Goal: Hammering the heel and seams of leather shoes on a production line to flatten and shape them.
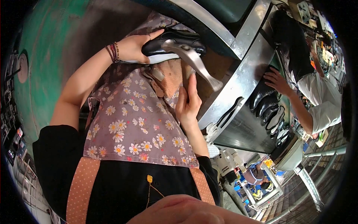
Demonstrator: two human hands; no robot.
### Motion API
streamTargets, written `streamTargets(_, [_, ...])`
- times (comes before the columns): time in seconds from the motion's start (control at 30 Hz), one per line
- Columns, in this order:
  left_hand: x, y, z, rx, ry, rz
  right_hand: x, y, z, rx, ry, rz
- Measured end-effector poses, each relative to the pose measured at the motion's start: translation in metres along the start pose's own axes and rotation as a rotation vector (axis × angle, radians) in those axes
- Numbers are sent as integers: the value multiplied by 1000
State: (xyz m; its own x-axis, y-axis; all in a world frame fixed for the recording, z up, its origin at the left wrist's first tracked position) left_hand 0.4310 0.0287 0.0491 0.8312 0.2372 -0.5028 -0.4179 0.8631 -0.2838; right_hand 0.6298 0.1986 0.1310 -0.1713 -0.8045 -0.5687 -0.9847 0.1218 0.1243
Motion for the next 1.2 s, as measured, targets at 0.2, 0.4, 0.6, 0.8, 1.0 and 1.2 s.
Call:
streamTargets(0.2, [0, 1, 4, 41, -69, -10, 5, -3, 18, 156, -145, -249])
streamTargets(0.4, [-8, -2, 4, 28, -59, -96, 7, 4, -6, -17, -122, -38])
streamTargets(0.6, [-11, -7, 14, 8, -179, -132, 7, 11, -8, 128, -196, -279])
streamTargets(0.8, [4, -9, 4, 110, -96, 7, 15, 13, -13, 10, -268, -280])
streamTargets(1.0, [-8, -11, 6, -12, -347, -164, 15, 6, -11, -9, -191, -222])
streamTargets(1.2, [-2, -7, 7, -13, -115, -101, 0, 5, 5, 71, -208, -249])
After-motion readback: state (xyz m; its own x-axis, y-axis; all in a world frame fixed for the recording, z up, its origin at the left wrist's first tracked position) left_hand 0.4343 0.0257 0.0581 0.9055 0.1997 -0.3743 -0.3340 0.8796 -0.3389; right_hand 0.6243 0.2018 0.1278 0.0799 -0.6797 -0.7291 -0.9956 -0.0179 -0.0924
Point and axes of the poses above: each hand's wrist, its own y-axis towards the middle knuckle, its own x-axis out of the palm, z = x × y, the point moved 3 cm from there along y, towards the middle knuckle, and after that the axes turned 7 degrees about -z, right-handed, at the moved point
